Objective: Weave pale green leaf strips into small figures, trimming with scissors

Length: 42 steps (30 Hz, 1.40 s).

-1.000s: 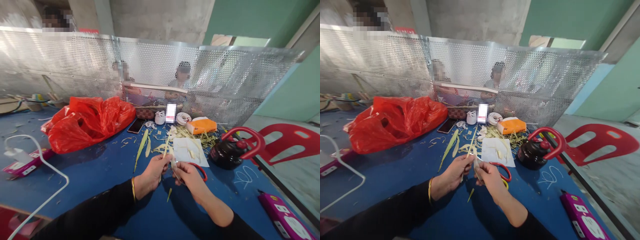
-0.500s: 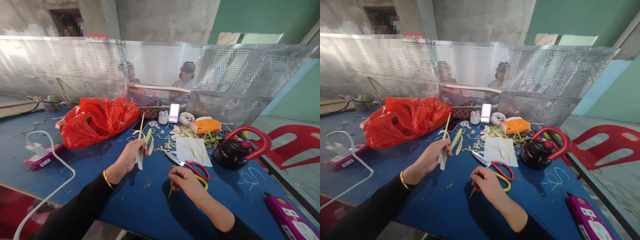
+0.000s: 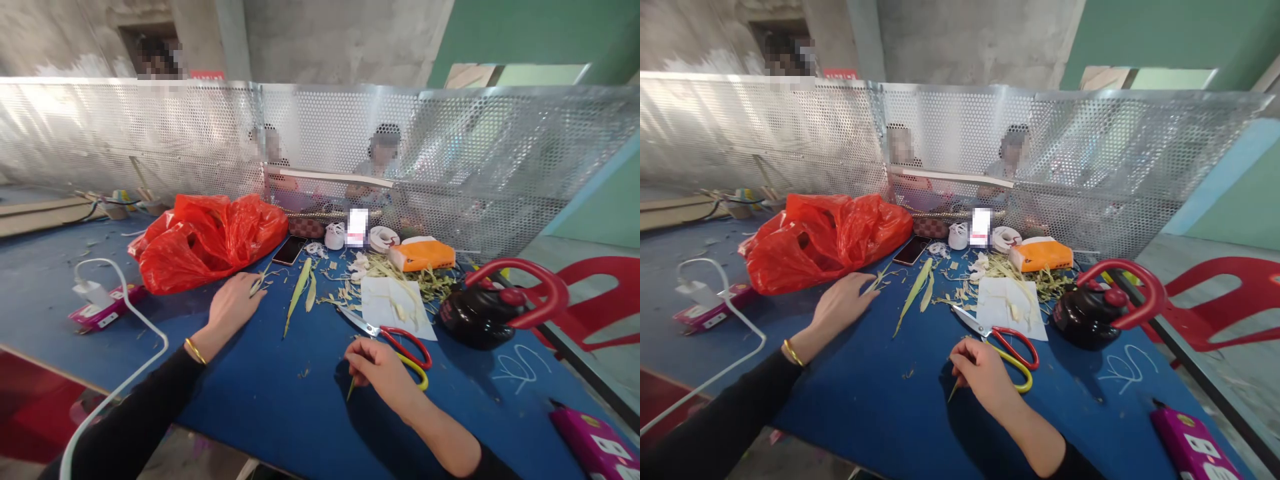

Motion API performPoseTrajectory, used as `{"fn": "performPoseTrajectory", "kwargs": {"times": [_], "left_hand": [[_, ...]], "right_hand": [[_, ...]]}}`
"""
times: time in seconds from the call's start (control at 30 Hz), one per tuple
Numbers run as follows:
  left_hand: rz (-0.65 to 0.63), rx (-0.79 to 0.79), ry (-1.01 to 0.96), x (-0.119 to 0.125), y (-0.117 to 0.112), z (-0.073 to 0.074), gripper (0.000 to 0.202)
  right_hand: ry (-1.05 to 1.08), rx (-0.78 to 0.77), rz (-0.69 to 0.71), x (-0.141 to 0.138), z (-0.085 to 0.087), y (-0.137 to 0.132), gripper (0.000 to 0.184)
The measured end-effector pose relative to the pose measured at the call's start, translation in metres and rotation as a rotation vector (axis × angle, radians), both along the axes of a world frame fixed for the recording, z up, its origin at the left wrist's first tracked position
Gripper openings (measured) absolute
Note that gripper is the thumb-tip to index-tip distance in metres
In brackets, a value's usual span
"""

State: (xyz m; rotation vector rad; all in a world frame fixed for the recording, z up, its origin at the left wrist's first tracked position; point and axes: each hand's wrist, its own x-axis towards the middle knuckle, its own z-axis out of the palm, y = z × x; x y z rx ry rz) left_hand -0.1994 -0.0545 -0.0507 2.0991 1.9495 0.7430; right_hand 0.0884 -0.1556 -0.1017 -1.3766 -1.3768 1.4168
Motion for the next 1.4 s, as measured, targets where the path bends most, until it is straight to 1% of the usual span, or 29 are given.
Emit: {"fn": "performPoseTrajectory", "kwargs": {"times": [0.1, 0.2, 0.27, 0.33, 0.37, 0.47, 0.53, 0.57, 0.67, 0.73, 0.77, 0.8, 0.83, 0.87, 0.9, 0.93, 0.97, 1.0, 1.03, 1.07, 1.13, 1.17, 1.2, 1.27, 1.3, 1.33, 1.4], "left_hand": [[-0.128, -0.043, 0.032, 0.030, -0.004, 0.001, 0.020], [-0.232, -0.061, 0.028, 0.064, -0.002, -0.004, 0.016], [-0.254, -0.066, 0.015, 0.082, 0.002, -0.010, 0.014], [-0.255, -0.076, 0.009, 0.094, 0.007, -0.016, 0.006], [-0.256, -0.081, 0.008, 0.098, 0.009, -0.019, 0.005], [-0.251, -0.079, -0.004, 0.102, 0.014, -0.023, 0.012], [-0.238, -0.063, -0.014, 0.100, 0.015, -0.019, 0.016], [-0.228, -0.050, -0.020, 0.098, 0.014, -0.015, 0.017], [-0.189, 0.024, -0.059, 0.094, 0.009, 0.006, 0.011], [-0.171, 0.075, -0.099, 0.096, 0.002, 0.021, 0.011], [-0.180, 0.089, -0.136, 0.099, -0.002, 0.027, 0.012], [-0.225, 0.061, -0.281, 0.104, -0.008, 0.031, 0.010], [-0.299, -0.005, -0.446, 0.110, -0.013, 0.033, 0.010], [-0.371, -0.108, -0.610, 0.116, -0.019, 0.032, 0.010], [-0.422, -0.214, -0.741, 0.123, -0.025, 0.028, 0.010], [-0.446, -0.307, -0.828, 0.130, -0.031, 0.022, 0.009], [-0.451, -0.359, -0.869, 0.136, -0.037, 0.014, 0.007], [-0.461, -0.385, -0.872, 0.142, -0.043, 0.005, 0.006], [-0.506, -0.404, -0.844, 0.146, -0.048, -0.004, 0.007], [-0.544, -0.391, -0.801, 0.149, -0.052, -0.012, 0.009], [-0.601, -0.361, -0.652, 0.150, -0.058, -0.023, 0.013], [-0.633, -0.329, -0.576, 0.149, -0.059, -0.024, 0.015], [-0.656, -0.295, -0.495, 0.148, -0.058, -0.023, 0.015], [-0.676, -0.208, -0.339, 0.143, -0.050, -0.018, 0.017], [-0.652, -0.155, -0.261, 0.140, -0.043, -0.014, 0.020], [-0.583, -0.072, -0.209, 0.137, -0.035, -0.011, 0.020], [-0.511, -0.021, -0.198, 0.133, -0.018, -0.007, 0.023]], "right_hand": [[-0.007, -0.002, -0.004, -0.001, 0.000, 0.001, 0.017], [-0.014, 0.004, -0.005, -0.001, -0.001, 0.001, 0.016], [-0.016, 0.009, -0.007, -0.002, -0.001, 0.001, 0.015], [-0.016, 0.009, -0.011, -0.002, 0.000, 0.000, 0.015], [-0.015, 0.007, -0.014, -0.002, 0.001, 0.000, 0.015], [-0.010, 0.001, -0.029, -0.001, 0.002, 0.000, 0.015], [-0.004, 0.008, -0.047, 0.000, 0.003, 0.002, 0.015], [0.000, 0.016, -0.058, 0.001, 0.004, 0.003, 0.016], [0.017, 0.050, -0.098, 0.005, 0.006, 0.006, 0.019], [0.053, 0.085, -0.131, 0.006, 0.009, 0.007, 0.024], [0.082, 0.102, -0.151, 0.006, 0.010, 0.007, 0.027], [0.118, 0.118, -0.173, 0.006, 0.012, 0.007, 0.030], [0.161, 0.127, -0.196, 0.006, 0.013, 0.007, 0.033], [0.208, 0.127, -0.220, 0.006, 0.014, 0.007, 0.035], [0.258, 0.114, -0.239, 0.006, 0.015, 0.007, 0.037], [0.313, 0.091, -0.254, 0.006, 0.015, 0.007, 0.038], [0.368, 0.058, -0.260, 0.006, 0.015, 0.007, 0.039], [0.416, 0.023, -0.259, 0.007, 0.015, 0.007, 0.040], [0.450, -0.010, -0.253, 0.007, 0.015, 0.007, 0.040], [0.470, -0.036, -0.246, 0.008, 0.015, 0.008, 0.039], [0.469, -0.066, -0.240, 0.009, 0.013, 0.009, 0.035], [0.458, -0.073, -0.243, 0.010, 0.012, 0.010, 0.033], [0.446, -0.078, -0.251, 0.010, 0.011, 0.010, 0.032], [0.424, -0.084, -0.280, 0.011, 0.009, 0.012, 0.032], [0.414, -0.083, -0.295, 0.011, 0.008, 0.012, 0.031], [0.405, -0.082, -0.310, 0.010, 0.007, 0.012, 0.031], [0.392, -0.078, -0.329, 0.010, 0.007, 0.012, 0.031]]}}
